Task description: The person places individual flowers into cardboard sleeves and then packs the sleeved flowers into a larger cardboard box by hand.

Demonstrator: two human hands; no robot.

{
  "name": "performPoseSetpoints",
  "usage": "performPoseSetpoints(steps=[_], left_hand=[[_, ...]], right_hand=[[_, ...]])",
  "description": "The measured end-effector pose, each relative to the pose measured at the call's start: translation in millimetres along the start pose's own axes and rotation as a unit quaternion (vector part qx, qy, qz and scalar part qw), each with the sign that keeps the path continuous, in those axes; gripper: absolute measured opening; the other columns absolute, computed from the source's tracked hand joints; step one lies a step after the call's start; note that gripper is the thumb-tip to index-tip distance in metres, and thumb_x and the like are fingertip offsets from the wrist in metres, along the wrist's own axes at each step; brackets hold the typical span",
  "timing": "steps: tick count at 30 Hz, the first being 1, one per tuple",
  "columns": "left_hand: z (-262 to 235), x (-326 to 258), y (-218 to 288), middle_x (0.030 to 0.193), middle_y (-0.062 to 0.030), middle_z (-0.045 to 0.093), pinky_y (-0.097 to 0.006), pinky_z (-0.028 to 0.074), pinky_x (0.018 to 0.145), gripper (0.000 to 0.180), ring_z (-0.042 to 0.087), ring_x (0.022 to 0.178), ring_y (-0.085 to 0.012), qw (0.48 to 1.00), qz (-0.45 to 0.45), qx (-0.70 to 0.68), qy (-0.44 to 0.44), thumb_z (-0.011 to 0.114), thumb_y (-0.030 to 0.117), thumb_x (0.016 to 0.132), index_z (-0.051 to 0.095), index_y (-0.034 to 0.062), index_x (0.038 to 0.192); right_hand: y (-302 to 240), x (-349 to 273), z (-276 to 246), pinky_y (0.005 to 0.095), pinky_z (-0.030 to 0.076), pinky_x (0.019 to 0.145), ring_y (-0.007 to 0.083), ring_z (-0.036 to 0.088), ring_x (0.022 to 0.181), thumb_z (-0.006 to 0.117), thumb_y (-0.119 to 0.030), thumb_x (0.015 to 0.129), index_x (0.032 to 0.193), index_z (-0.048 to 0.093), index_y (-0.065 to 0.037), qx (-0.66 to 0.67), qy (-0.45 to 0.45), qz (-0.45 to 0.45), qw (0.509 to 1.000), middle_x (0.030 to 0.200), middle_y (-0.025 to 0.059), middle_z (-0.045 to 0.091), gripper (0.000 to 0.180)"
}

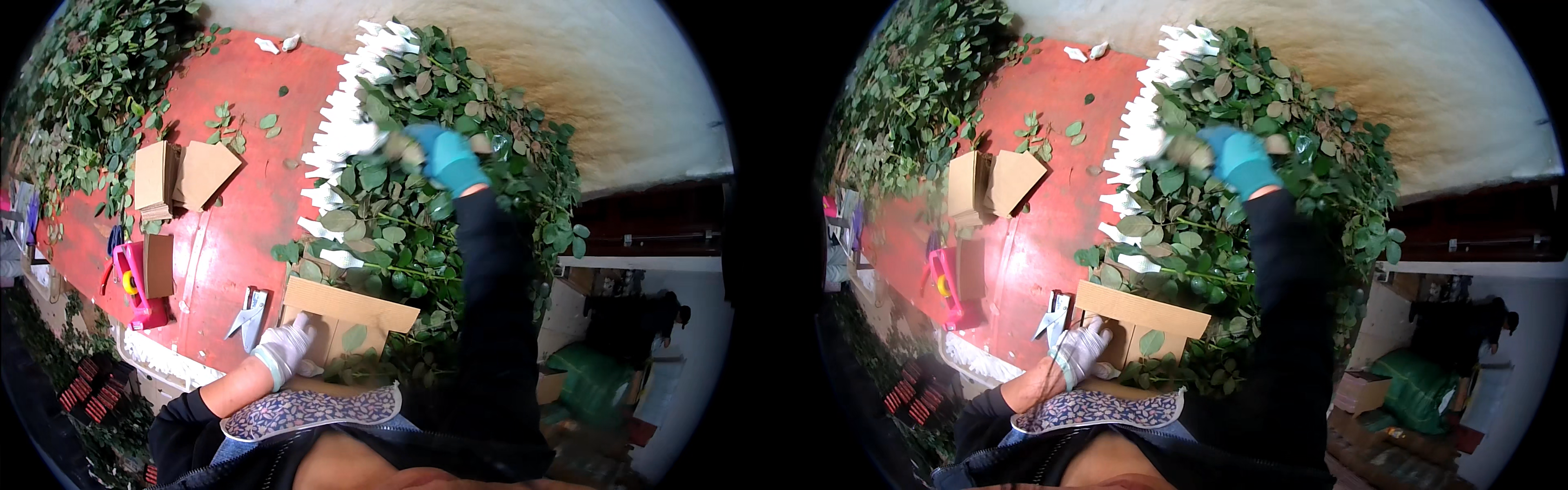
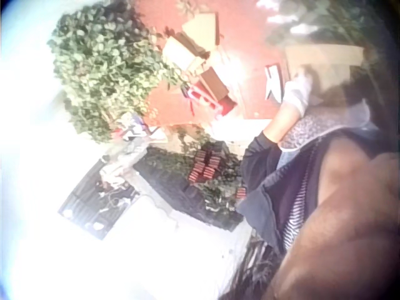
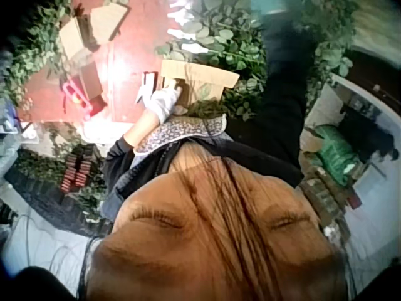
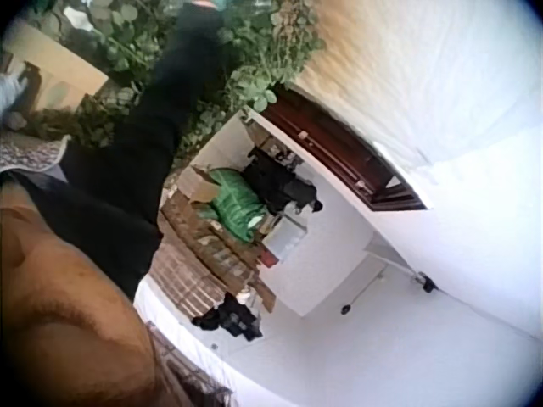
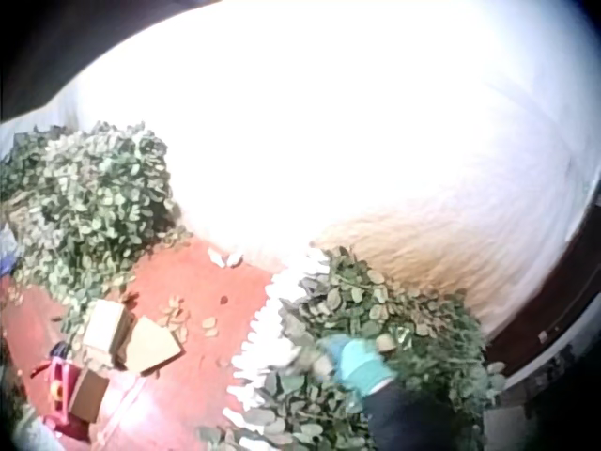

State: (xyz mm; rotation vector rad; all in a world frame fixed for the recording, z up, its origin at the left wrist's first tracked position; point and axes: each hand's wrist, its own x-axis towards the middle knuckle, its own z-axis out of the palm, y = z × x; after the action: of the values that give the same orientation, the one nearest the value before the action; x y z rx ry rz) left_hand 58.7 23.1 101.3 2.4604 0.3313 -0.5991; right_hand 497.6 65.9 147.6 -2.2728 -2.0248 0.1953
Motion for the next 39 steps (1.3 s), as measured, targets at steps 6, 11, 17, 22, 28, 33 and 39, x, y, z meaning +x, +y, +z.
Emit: performPoseSetpoints(steps=[6, 11, 17, 22, 28, 33, 39], left_hand=[[20, 7, -9, 0.112, -0.0150, 0.051, -0.041, 0.054, 0.070, 0.065, 0.067, 0.086, -0.0278, 0.997, -0.003, 0.072, -0.009, 0.079, 0.045, 0.067, 0.052, 0.0058, 0.111], [7, 2, -5, 0.112, -0.0144, 0.051, -0.041, 0.054, 0.067, 0.064, 0.068, 0.081, -0.0273, 0.999, 0.005, 0.045, 0.013, 0.079, 0.046, 0.068, 0.053, 0.0058, 0.110], [11, 6, -3, 0.116, -0.0179, 0.050, -0.042, 0.053, 0.068, 0.063, 0.067, 0.082, -0.0299, 0.999, -0.010, 0.019, -0.031, 0.079, 0.044, 0.068, 0.052, 0.0047, 0.109], [10, 7, -7, 0.118, -0.0177, 0.050, -0.042, 0.053, 0.069, 0.062, 0.068, 0.084, -0.0294, 1.000, -0.002, 0.021, -0.021, 0.079, 0.043, 0.068, 0.052, 0.0049, 0.110], [9, 4, -7, 0.116, -0.0182, 0.049, -0.042, 0.053, 0.068, 0.067, 0.067, 0.081, -0.0300, 0.998, 0.007, 0.054, -0.011, 0.078, 0.042, 0.070, 0.049, 0.0055, 0.118], [5, 3, -6, 0.125, -0.0185, 0.049, -0.041, 0.054, 0.072, 0.070, 0.067, 0.088, -0.0296, 0.998, -0.006, 0.047, -0.032, 0.080, 0.043, 0.067, 0.051, 0.0046, 0.117], [3, 5, -2, 0.126, -0.0179, 0.051, -0.041, 0.055, 0.076, 0.072, 0.068, 0.092, -0.0293, 0.999, -0.017, 0.040, -0.032, 0.080, 0.054, 0.065, 0.054, 0.0047, 0.112]], right_hand=[[-15, -5, 73, 0.0479, 0.050, 0.074, 0.0373, 0.063, 0.089, 0.075, -0.023, 0.077, 0.120, 0.052, -0.009, -0.085, 0.011, 0.107, 0.991, 0.104, 0.0192, 0.062, 0.051], [-77, -72, 82, 0.0462, 0.047, 0.066, 0.0321, 0.062, 0.076, 0.072, -0.035, 0.077, 0.101, 0.052, -0.009, -0.110, 0.060, -0.011, 0.992, 0.086, 0.0143, 0.061, 0.040], [-99, -173, 82, 0.0480, 0.046, 0.055, 0.0289, 0.061, 0.071, 0.063, -0.025, 0.080, 0.097, 0.052, -0.012, -0.098, -0.061, -0.004, 0.993, 0.085, 0.0096, 0.059, 0.025], [-84, -123, 22, 0.0419, 0.048, 0.066, 0.0307, 0.059, 0.079, 0.066, -0.025, 0.076, 0.094, 0.058, -0.015, -0.073, 0.132, -0.010, 0.989, 0.087, 0.0101, 0.056, 0.022], [-39, -2, 41, 0.0459, 0.050, 0.070, 0.0320, 0.065, 0.086, 0.066, -0.020, 0.077, 0.093, 0.062, -0.017, -0.106, 0.074, 0.100, 0.987, 0.091, 0.0087, 0.064, 0.017], [-34, -26, 36, 0.0411, 0.052, 0.075, 0.0267, 0.062, 0.086, 0.064, -0.018, 0.077, 0.092, 0.066, -0.019, -0.121, 0.115, 0.056, 0.984, 0.089, 0.0040, 0.064, 0.015], [5, -190, -83, 0.0372, 0.049, 0.089, 0.0256, 0.061, 0.104, 0.053, -0.022, 0.098, 0.119, 0.059, -0.004, 0.395, 0.561, 0.052, 0.726, 0.116, 0.0136, 0.062, 0.028]])
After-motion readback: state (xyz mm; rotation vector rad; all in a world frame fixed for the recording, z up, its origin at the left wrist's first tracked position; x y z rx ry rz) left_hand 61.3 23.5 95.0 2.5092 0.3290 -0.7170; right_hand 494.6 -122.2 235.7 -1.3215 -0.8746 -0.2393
